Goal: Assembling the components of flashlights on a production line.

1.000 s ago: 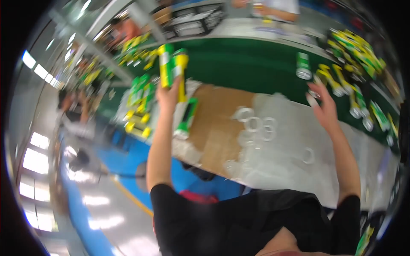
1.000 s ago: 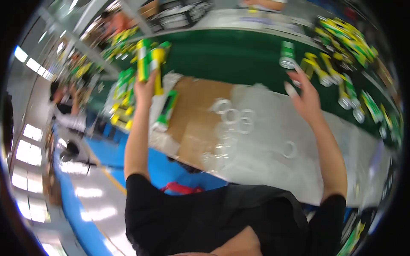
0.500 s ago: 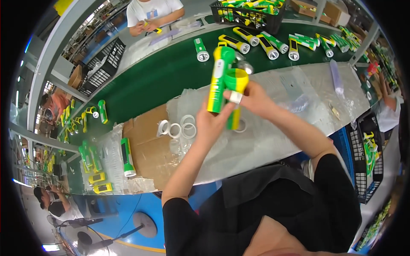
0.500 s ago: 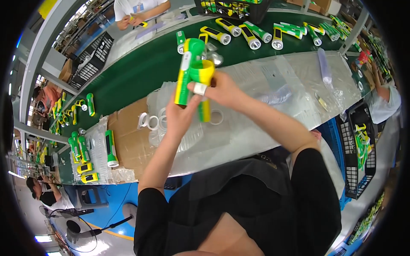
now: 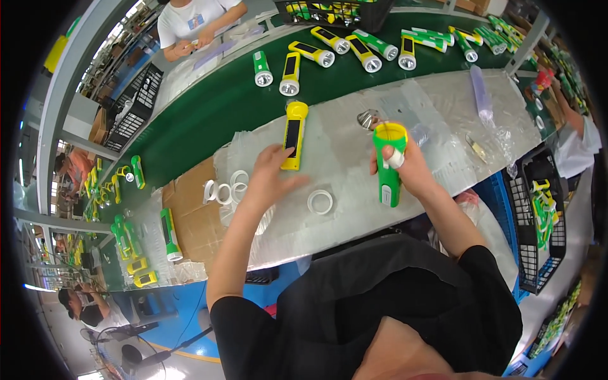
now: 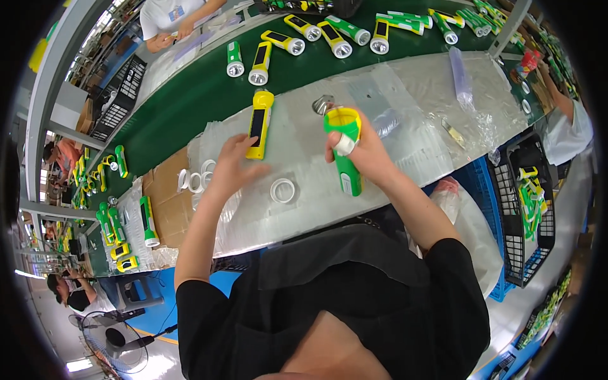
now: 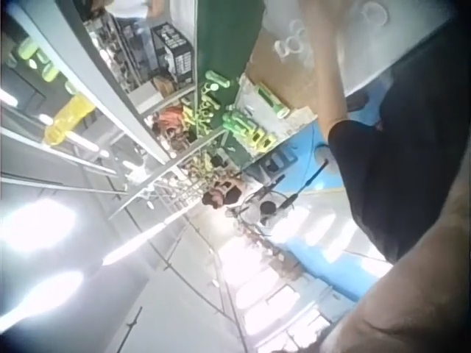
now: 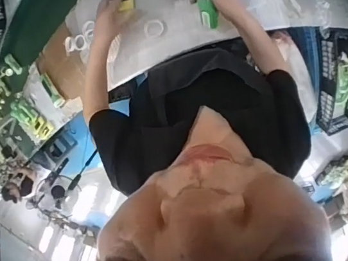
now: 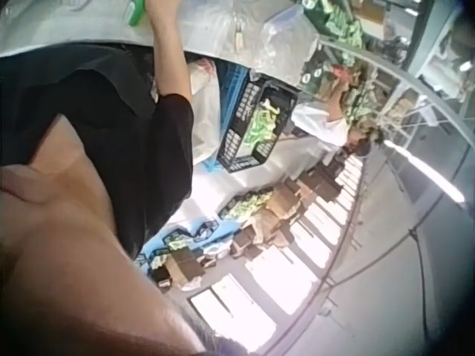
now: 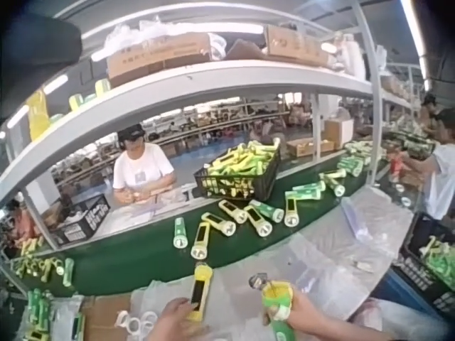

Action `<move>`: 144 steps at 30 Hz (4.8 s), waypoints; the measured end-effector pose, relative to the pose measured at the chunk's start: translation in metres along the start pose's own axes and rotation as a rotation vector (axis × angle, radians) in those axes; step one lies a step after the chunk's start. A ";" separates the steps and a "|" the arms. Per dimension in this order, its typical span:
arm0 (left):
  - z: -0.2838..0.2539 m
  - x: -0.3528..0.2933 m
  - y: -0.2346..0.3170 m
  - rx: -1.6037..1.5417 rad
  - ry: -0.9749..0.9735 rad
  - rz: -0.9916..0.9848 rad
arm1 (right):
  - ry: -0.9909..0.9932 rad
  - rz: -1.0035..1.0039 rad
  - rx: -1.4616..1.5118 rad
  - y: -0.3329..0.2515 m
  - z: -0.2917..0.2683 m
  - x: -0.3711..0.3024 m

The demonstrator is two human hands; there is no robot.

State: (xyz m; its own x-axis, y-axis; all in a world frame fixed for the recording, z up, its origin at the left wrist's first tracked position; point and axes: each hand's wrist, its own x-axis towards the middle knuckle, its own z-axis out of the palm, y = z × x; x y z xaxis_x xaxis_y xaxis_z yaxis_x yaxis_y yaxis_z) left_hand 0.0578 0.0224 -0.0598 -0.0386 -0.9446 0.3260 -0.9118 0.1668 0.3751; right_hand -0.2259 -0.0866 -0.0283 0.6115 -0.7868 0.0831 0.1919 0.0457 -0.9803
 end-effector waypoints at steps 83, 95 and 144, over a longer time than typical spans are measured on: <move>0.029 -0.005 0.117 -0.391 0.302 0.342 | -0.359 0.208 0.256 0.016 0.022 -0.046; 0.035 -0.010 0.123 -0.478 0.393 0.315 | -0.330 -0.044 0.078 0.034 0.035 -0.042; -0.023 0.041 0.122 -0.273 0.171 0.294 | -0.368 -0.743 -0.773 -0.055 -0.027 0.015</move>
State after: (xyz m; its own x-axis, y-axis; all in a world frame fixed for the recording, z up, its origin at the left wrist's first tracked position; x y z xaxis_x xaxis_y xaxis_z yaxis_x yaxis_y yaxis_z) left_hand -0.0458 0.0109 0.0188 -0.1911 -0.7890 0.5839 -0.7297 0.5120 0.4531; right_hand -0.2478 -0.1176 0.0225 0.7572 -0.2261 0.6128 0.1536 -0.8502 -0.5035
